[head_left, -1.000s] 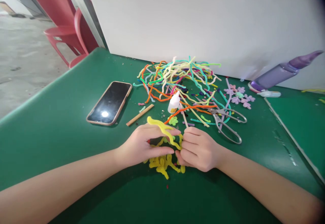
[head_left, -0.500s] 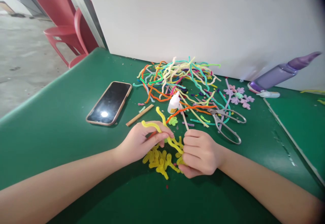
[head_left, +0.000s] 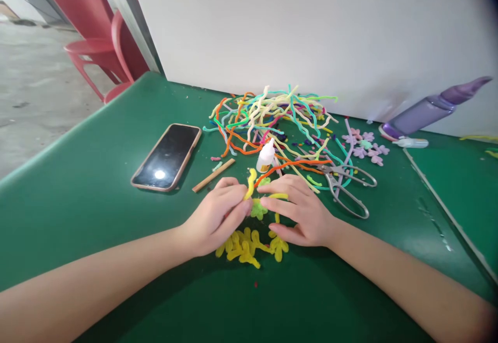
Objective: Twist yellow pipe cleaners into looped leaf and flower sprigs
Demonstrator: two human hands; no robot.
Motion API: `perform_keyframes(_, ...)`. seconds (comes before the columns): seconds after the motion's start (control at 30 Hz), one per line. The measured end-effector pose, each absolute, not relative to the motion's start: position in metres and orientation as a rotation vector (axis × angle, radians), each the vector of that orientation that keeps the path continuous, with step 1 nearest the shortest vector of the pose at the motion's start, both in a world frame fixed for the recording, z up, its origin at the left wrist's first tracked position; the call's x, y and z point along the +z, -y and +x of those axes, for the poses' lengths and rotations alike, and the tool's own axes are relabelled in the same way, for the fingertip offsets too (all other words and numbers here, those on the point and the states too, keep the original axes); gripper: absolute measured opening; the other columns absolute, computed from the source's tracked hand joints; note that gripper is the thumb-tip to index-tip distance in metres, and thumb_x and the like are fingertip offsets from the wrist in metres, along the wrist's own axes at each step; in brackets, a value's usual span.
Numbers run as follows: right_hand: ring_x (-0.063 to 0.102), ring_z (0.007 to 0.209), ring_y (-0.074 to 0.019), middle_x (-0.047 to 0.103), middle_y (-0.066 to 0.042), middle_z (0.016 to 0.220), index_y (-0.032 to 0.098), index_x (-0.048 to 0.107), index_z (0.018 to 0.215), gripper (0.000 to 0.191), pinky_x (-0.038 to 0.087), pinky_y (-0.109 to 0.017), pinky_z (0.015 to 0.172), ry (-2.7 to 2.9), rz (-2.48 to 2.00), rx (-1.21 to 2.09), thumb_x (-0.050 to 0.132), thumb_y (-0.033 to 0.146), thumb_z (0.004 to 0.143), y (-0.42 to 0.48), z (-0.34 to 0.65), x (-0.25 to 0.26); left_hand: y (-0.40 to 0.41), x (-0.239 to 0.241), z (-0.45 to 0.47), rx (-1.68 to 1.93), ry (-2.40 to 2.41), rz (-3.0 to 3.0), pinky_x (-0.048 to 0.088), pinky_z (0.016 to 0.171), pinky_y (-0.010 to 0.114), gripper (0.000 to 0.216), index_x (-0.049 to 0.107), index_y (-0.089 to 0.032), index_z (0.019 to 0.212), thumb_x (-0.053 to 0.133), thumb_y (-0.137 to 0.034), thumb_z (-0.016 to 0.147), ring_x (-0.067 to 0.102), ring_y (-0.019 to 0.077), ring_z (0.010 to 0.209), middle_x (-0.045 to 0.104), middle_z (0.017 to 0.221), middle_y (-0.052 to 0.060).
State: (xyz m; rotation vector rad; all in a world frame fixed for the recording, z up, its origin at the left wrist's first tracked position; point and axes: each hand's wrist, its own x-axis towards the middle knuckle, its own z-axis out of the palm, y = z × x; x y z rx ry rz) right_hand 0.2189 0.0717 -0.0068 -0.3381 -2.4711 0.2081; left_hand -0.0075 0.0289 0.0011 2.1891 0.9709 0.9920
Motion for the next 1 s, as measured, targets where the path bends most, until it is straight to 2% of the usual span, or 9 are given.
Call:
perform_keyframes(0.07, 0.052, 0.12, -0.0253, 0.055, -0.014, 0.131, 0.021, 0.042, 0.135, 0.051, 0.044, -0.047, 0.096, 2.503, -0.324, 0.233, 0.056, 0.027, 0.086, -0.0715, 0.2185, -0.0066, -0.0291, 0.0014, -0.0063, 0.9, -0.918, 2.146, 0.039, 0.08, 0.031, 0.028, 0.044, -0.018, 0.071, 0.031, -0.012, 0.096, 0.042, 0.0121, 0.067, 0.046, 0.065, -0.003)
perform_keyframes(0.2, 0.048, 0.126, -0.0241, 0.052, -0.015, 0.137, 0.015, 0.031, 0.144, 0.061, 0.044, -0.044, 0.1, 2.495, -0.311, 0.273, 0.052, 0.029, 0.089, -0.0705, 0.2174, -0.0059, -0.0304, 0.0022, -0.0056, 0.752, -0.913, 1.942, 0.042, 0.071, 0.026, 0.029, 0.048, -0.017, 0.077, 0.028, -0.019, 0.099, 0.048, 0.0114, 0.069, 0.05, 0.071, -0.001)
perform_keyframes(0.3, 0.046, 0.13, -0.0243, 0.047, -0.016, 0.142, 0.013, 0.026, 0.147, 0.065, 0.043, -0.044, 0.102, 2.484, -0.317, 0.277, 0.051, 0.029, 0.089, -0.0702, 0.2175, -0.005, -0.03, 0.0019, -0.0053, 0.754, -0.875, 1.758, 0.045, 0.067, 0.024, 0.026, 0.047, -0.017, 0.086, 0.026, -0.022, 0.1, 0.051, 0.0093, 0.066, 0.052, 0.077, -0.001)
perform_keyframes(0.47, 0.041, 0.134, -0.0239, 0.043, -0.016, 0.146, 0.013, 0.021, 0.149, 0.068, 0.042, -0.044, 0.104, 2.492, -0.322, 0.304, 0.051, 0.03, 0.09, -0.0702, 0.2178, -0.0047, -0.0302, 0.0002, -0.0042, 0.803, -0.897, 1.638, 0.046, 0.064, 0.024, 0.02, 0.044, -0.019, 0.089, 0.027, -0.023, 0.1, 0.052, 0.0089, 0.062, 0.053, 0.077, -0.002)
perform_keyframes(0.6, 0.038, 0.136, -0.0236, 0.04, -0.016, 0.147, 0.014, 0.019, 0.149, 0.069, 0.041, -0.043, 0.106, 2.515, -0.333, 0.324, 0.05, 0.032, 0.091, -0.07, 0.2175, -0.0063, -0.0314, 0.0012, -0.004, 0.742, -0.912, 1.694, 0.046, 0.062, 0.023, 0.023, 0.044, -0.018, 0.086, 0.026, -0.021, 0.1, 0.051, 0.0087, 0.061, 0.053, 0.077, -0.002)
perform_keyframes(0.77, 0.038, 0.136, -0.0234, 0.037, -0.017, 0.149, 0.014, 0.02, 0.149, 0.067, 0.04, -0.042, 0.106, 2.543, -0.324, 0.312, 0.049, 0.034, 0.092, -0.0706, 0.2176, -0.0074, -0.0309, 0.0009, -0.0048, 0.637, -0.921, 1.945, 0.042, 0.057, 0.022, 0.024, 0.043, -0.018, 0.08, 0.028, -0.018, 0.098, 0.045, 0.009, 0.057, 0.049, 0.067, -0.003)
perform_keyframes(0.87, 0.038, 0.136, -0.0225, 0.038, -0.016, 0.149, 0.014, 0.02, 0.149, 0.067, 0.04, -0.042, 0.106, 2.563, -0.305, 0.332, 0.049, 0.033, 0.092, -0.071, 0.2173, -0.007, -0.0308, -0.0002, -0.0053, 0.621, -0.938, 2.005, 0.039, 0.052, 0.021, 0.021, 0.046, -0.017, 0.086, 0.028, -0.018, 0.097, 0.04, 0.0089, 0.053, 0.046, 0.064, -0.004)
perform_keyframes(1.0, 0.04, 0.134, -0.0214, 0.038, -0.015, 0.149, 0.015, 0.017, 0.15, 0.067, 0.041, -0.042, 0.105, 2.561, -0.299, 0.315, 0.047, 0.033, 0.093, -0.0707, 0.2167, -0.0073, -0.0311, 0.0014, -0.0051, 0.602, -0.929, 2.058, 0.04, 0.053, 0.02, 0.021, 0.051, -0.017, 0.094, 0.031, -0.018, 0.096, 0.042, 0.0093, 0.055, 0.05, 0.069, -0.002)
